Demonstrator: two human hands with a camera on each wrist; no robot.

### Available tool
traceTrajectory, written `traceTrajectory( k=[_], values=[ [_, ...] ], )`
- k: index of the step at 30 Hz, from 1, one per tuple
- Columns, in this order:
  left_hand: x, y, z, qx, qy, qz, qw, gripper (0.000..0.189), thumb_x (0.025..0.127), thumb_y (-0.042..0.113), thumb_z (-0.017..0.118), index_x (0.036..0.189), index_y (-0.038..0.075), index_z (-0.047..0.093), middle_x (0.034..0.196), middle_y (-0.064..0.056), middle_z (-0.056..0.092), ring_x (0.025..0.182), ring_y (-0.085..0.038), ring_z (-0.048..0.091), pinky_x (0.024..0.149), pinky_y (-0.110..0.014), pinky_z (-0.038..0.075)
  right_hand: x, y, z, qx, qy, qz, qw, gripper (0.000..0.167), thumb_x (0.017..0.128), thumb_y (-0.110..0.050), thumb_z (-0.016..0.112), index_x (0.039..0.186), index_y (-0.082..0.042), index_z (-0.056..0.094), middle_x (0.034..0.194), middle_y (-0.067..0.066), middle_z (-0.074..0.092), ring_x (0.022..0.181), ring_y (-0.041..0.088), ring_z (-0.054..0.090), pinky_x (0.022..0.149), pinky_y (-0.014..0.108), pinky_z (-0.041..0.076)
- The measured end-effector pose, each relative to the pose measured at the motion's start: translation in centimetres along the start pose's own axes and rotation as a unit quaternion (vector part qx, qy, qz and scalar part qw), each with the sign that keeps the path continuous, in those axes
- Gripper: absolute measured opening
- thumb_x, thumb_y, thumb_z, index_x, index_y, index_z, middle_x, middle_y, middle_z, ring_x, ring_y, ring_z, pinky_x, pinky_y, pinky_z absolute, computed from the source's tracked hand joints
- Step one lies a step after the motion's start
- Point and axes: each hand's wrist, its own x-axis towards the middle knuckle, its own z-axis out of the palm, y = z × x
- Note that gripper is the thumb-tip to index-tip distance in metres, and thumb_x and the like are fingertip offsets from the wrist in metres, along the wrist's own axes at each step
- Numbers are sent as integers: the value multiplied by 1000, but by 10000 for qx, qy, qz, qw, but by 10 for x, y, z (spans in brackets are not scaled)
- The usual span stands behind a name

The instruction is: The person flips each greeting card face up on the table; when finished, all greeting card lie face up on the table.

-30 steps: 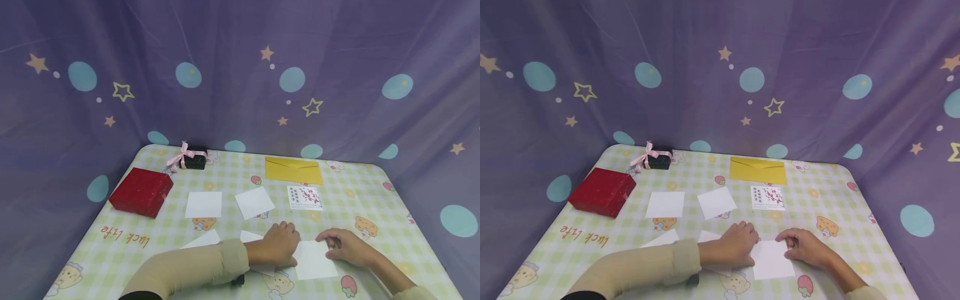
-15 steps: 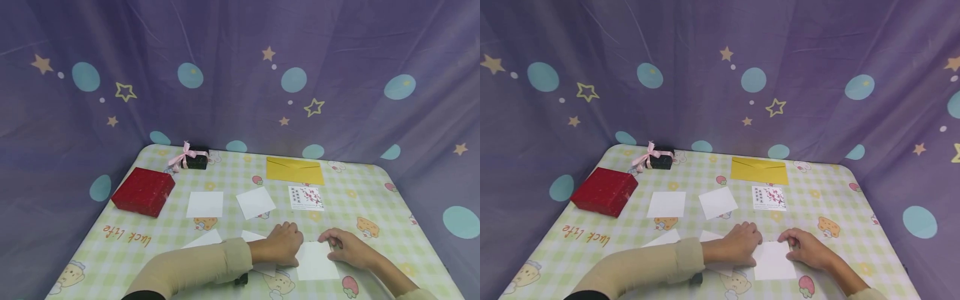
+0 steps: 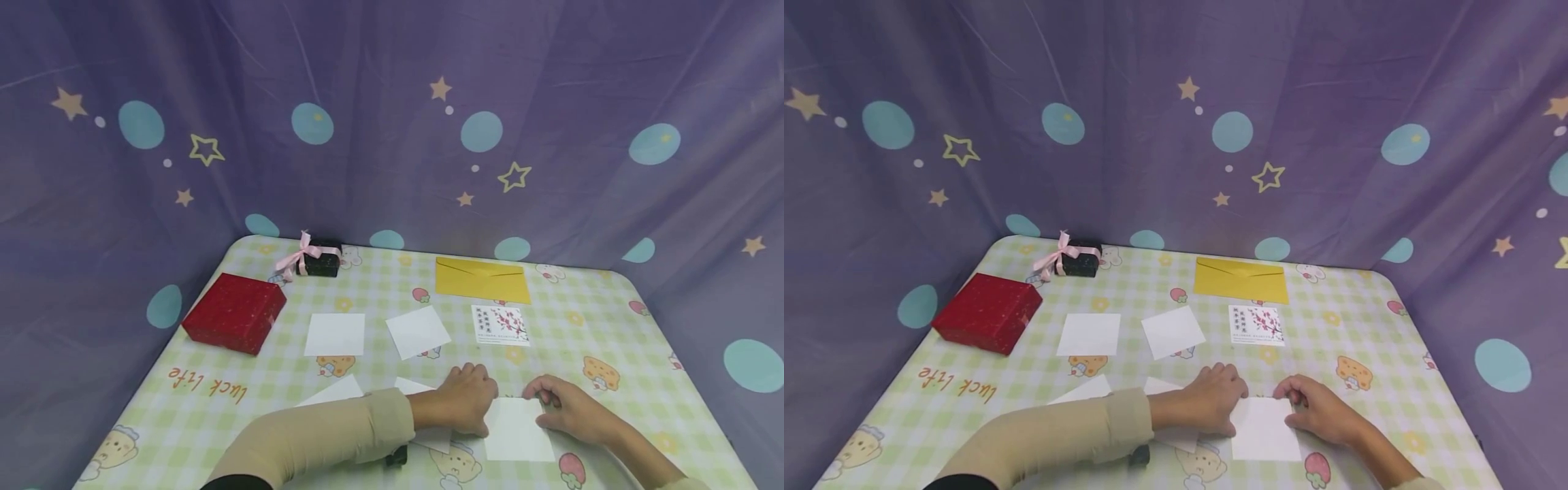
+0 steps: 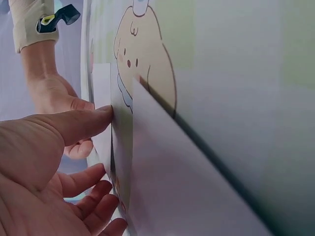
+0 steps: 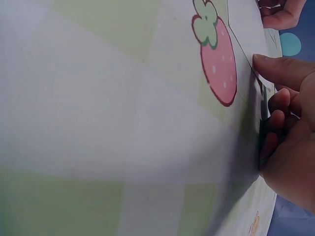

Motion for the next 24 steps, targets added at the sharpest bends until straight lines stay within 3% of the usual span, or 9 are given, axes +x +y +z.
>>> traceTrajectory(
  k=[6,11,13,16,19,21,24],
  values=[
    [2,0,0,-199,-25,-3,9998,63,73,42,90,126,26,60,111,10,56,99,-6,48,88,-24,41,0,-1,-1,53,43,175,9998,33,91,-14,73,120,-6,60,94,4,47,84,10,49,74,22,45],
    [6,-4,-1,-354,210,56,9991,62,77,37,88,129,27,57,112,10,62,100,-6,55,86,-23,45,0,3,-7,0,221,318,9992,39,95,-17,71,129,-3,60,84,-1,47,66,5,46,62,23,45],
    [7,-7,-3,-476,432,94,9979,59,80,34,87,130,28,56,108,11,64,99,-5,58,87,-23,47,0,5,-10,-52,312,417,9986,30,97,-20,68,123,-4,64,77,-5,46,62,2,44,58,23,44],
    [8,-12,-8,-786,761,189,9938,55,84,26,84,132,28,57,98,13,63,91,-3,58,84,-22,48,1,7,-14,49,492,670,9965,18,101,-25,63,100,-8,66,67,-9,44,58,0,42,54,24,42],
    [7,-19,-13,-1128,1107,357,9868,49,88,18,78,132,28,58,94,13,61,84,1,54,77,-16,46,2,8,-16,431,619,875,9933,33,104,-27,58,81,-4,54,59,-4,41,53,2,40,51,26,41],
    [5,-25,-16,-1303,1446,524,9795,43,90,14,75,129,27,62,97,12,64,83,1,55,72,-12,44,3,6,-17,720,765,1000,9894,36,105,-27,56,81,-1,55,60,-1,46,52,6,45,52,28,45],
    [4,-32,-21,-1333,2004,753,9677,31,93,14,72,121,28,69,100,12,69,86,3,59,71,-8,42,5,2,-22,1211,869,673,9865,43,110,-25,45,96,12,61,72,-1,65,64,9,60,63,28,54]
  ],
)
